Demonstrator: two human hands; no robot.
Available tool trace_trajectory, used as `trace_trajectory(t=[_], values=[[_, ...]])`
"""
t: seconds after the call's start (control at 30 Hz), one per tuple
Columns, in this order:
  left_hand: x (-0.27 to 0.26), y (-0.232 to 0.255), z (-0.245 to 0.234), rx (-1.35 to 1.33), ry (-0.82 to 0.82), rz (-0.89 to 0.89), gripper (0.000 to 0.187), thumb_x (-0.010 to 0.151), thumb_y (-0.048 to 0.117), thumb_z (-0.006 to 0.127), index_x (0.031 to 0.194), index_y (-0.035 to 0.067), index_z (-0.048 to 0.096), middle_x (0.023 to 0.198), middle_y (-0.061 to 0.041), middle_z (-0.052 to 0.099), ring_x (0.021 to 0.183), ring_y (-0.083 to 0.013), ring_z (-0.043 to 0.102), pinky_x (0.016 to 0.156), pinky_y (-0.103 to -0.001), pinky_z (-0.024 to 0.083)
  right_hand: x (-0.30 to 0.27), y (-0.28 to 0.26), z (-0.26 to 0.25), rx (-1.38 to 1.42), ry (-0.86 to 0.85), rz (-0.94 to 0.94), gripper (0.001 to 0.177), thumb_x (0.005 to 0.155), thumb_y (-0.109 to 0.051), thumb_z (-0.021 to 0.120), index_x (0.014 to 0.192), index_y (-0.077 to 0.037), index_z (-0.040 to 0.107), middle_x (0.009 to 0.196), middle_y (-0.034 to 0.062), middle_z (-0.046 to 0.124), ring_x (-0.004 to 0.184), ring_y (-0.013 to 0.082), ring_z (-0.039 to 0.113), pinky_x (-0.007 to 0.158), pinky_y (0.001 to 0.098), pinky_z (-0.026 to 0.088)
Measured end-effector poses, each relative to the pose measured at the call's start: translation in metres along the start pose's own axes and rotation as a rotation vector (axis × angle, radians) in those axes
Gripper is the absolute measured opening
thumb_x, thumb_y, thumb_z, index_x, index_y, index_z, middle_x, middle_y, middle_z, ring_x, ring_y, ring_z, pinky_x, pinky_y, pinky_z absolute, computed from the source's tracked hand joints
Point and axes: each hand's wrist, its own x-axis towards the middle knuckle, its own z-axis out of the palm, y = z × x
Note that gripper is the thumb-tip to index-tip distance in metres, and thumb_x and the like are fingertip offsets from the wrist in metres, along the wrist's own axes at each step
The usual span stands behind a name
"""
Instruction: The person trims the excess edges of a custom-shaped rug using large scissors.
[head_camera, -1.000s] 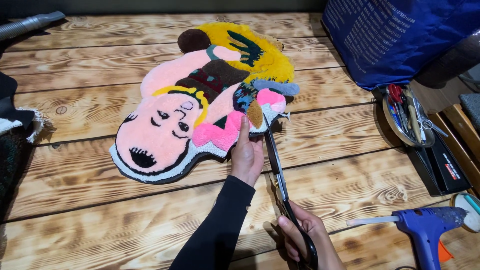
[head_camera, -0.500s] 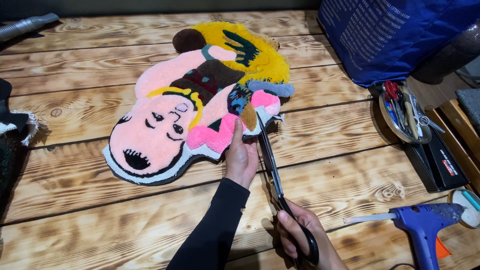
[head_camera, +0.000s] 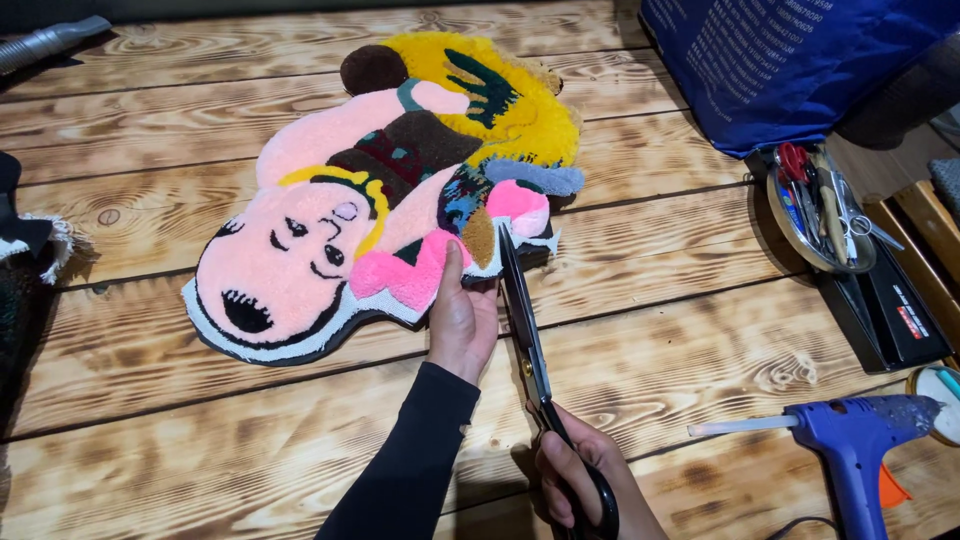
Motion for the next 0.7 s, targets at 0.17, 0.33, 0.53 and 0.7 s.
trace_trajectory(t=[0.17,0.33,0.53,0.7], values=[[-0.003,0.006,-0.002,0.026,0.045,-0.003,0.048,0.095,0.027,0.068,0.135,0.006,0.055,0.134,-0.009,0.064,0.125,-0.0211,0.061,0.113,-0.039,0.045,-0.007,0.004,-0.002,-0.045,-0.033,-0.031,0.059,0.095,-0.032,0.06,0.148,-0.005,0.052,0.048,-0.0026,0.043,0.037,0.0079,0.043,0.037,0.0246,0.033],[-0.006,0.009,-0.002,0.069,0.046,-0.041,0.05,0.096,0.032,0.068,0.135,0.005,0.056,0.134,-0.01,0.065,0.122,-0.0214,0.061,0.111,-0.039,0.044,-0.011,0.012,-0.004,0.037,-0.006,0.02,0.056,0.094,-0.03,0.064,0.141,-0.002,0.052,0.048,-0.0014,0.045,0.037,0.0091,0.045,0.037,0.0265,0.035],[-0.008,0.012,-0.003,0.068,0.065,-0.042,0.048,0.094,0.031,0.068,0.134,0.007,0.056,0.132,-0.007,0.066,0.121,-0.0194,0.062,0.11,-0.038,0.046,-0.005,0.002,0.004,0.01,-0.031,0.016,0.053,0.096,-0.033,0.061,0.138,-0.001,0.059,0.049,-0.0005,0.045,0.037,0.0093,0.044,0.037,0.0256,0.034],[-0.006,0.013,-0.008,0.058,0.03,-0.036,0.047,0.095,0.032,0.069,0.133,0.007,0.057,0.13,-0.007,0.067,0.12,-0.0194,0.062,0.109,-0.037,0.045,-0.003,0.002,0.002,-0.017,0.014,0.107,0.055,0.094,-0.036,0.06,0.142,-0.009,0.059,0.054,0.0004,0.048,0.037,0.0102,0.044,0.037,0.0263,0.032]])
